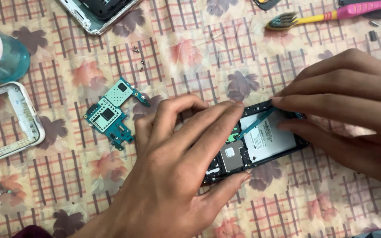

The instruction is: The person cleans the interior of a disassembled smartphone with a toothbrush, then reassembles the device by placing the motherboard and back cover, and finally secures the back cover with a screwdriver.

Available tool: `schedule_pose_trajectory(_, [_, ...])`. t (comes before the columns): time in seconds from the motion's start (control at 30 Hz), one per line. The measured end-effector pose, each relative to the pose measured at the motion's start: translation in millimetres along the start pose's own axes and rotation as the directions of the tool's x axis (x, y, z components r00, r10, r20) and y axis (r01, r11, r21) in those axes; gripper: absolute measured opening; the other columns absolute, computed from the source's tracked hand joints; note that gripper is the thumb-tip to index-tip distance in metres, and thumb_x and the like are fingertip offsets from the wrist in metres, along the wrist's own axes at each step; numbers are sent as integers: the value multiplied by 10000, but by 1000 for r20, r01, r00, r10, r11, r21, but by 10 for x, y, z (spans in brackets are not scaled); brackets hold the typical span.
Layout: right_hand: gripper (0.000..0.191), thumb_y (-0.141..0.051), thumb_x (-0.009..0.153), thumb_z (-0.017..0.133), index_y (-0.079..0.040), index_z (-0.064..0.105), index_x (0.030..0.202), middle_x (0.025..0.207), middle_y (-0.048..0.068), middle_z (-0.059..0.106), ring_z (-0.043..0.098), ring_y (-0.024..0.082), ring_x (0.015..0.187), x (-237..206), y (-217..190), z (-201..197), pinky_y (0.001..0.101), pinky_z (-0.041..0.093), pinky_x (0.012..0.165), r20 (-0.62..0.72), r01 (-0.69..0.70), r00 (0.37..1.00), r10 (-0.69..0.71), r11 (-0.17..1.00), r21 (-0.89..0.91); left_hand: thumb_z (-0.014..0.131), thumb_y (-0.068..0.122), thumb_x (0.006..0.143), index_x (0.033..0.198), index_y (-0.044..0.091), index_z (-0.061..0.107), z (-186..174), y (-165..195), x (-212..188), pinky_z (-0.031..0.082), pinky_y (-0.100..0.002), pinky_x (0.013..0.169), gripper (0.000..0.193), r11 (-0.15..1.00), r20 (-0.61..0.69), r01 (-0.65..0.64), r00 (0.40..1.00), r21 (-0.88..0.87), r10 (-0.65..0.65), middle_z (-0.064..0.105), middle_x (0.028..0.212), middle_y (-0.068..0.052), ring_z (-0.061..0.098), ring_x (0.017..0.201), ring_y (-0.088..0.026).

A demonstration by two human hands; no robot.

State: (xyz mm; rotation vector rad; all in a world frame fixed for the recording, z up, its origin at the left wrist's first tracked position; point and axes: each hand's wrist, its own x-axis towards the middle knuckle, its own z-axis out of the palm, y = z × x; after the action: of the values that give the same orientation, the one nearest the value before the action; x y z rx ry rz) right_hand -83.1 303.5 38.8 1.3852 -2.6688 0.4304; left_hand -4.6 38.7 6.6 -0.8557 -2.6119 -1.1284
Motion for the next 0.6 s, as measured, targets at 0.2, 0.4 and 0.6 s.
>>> schedule_pose_trajectory(0.2, [260, -162, 795, 859, -54, 779, 1017, 961, 94, 731, 711, 216, 904, -59, 17, 74, 327, 607, 664, -33, -37, 999, 35, 999, -34, 814, 310, 862, 1451, -50, 516, -7, 5, -7, 364, -490, 916, 752, 996, 61, 53, 997, -71, -49, 651, 1372, -199, 497, 1219, -309])
schedule_pose_trajectory(0.4, [230, -160, 832, 836, -87, 791, 1046, 971, 73, 723, 691, 137, 766, -4, -16, 54, 259, 556, 504, 78, -174, 982, 173, 985, 17, 811, 322, 880, 1472, -53, 503, 15, -12, -26, 393, -491, 955, 766, 999, 50, 22, 999, -31, -21, 639, 1379, -207, 504, 1235, -308])
schedule_pose_trajectory(0.6, [309, -193, 818, 801, -93, 780, 1109, 1145, 117, 721, 697, 167, 966, 94, -63, -8, 281, 615, 694, 83, -142, 987, 137, 989, 52, 793, 465, 872, 1448, -79, 494, -192, -15, 63, 404, -566, 1047, 847, 979, -43, -78, 995, 189, 88, 616, 1405, -210, 501, 1234, -345])
